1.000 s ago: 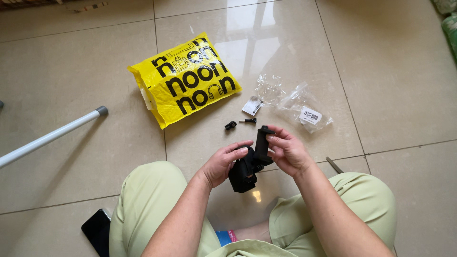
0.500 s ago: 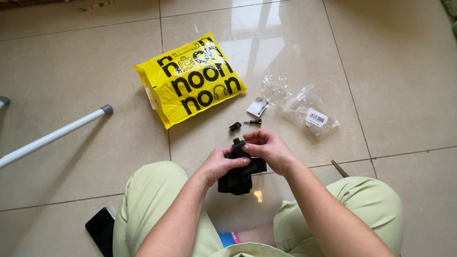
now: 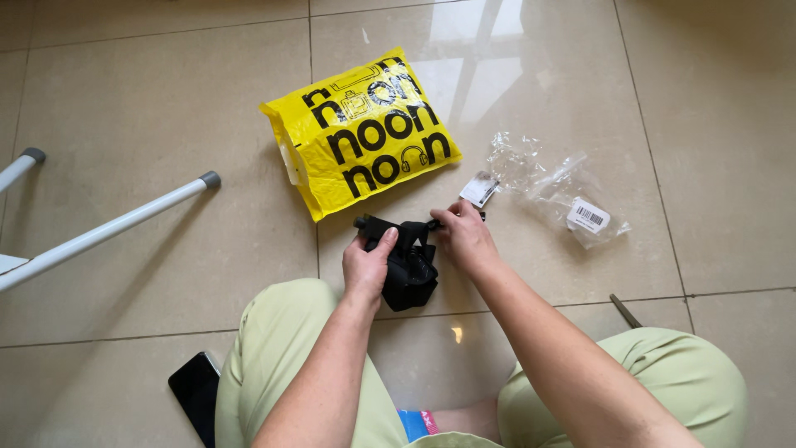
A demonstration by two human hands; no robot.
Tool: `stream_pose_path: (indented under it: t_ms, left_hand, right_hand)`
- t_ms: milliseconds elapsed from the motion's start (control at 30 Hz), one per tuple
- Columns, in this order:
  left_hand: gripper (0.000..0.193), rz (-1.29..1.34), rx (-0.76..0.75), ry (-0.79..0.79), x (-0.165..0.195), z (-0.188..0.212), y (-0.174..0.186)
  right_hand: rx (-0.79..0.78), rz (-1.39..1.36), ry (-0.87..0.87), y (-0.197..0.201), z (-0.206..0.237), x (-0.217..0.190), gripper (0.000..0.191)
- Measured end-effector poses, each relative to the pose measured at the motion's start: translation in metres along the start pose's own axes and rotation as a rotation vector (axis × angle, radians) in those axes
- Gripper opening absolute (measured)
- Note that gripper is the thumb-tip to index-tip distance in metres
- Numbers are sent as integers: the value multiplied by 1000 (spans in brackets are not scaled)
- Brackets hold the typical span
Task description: The person sits on the floor and unboxes a black phone mount from a yellow delivery bag. They fit the phone clamp to the mount body, thread a strap through it, and tighten a screw on the mount by hand.
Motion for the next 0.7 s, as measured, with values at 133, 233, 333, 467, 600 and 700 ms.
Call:
stream_pose_path:
  t_ms: [133, 233, 333, 467, 600, 700]
  left_hand:
    - [40, -47, 65, -35, 0, -2, -3]
    - [40, -48, 47, -54, -5, -2, -9]
    - [39, -82, 45, -78, -7, -2, -14]
    - [38, -65, 7, -86, -8, 0, -19]
    - [38, 73, -102, -91, -9, 3, -23]
    - [38, 93, -169, -39, -11, 6, -24]
  right_hand:
    - [24, -37, 0, 0, 11, 9, 30]
    - [-3, -93, -108, 2, 21, 15, 27]
    - [-137, -394, -417, 10, 30, 19, 29]
    - [-261, -821, -615, 31, 44, 21, 34]
    - [-221, -850, -627, 48, 54, 16, 35]
    - [-155, -760, -648, 56, 59, 10, 34]
Point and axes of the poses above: each hand's wrist, its own z-axis away from the middle knuckle, its own y-axis out of the back of the hand, x = y × z, the point moved 1 cm from there along -z, towards the middle knuckle, and after that the axes turned 8 degrees about x, right-handed, at the moved point
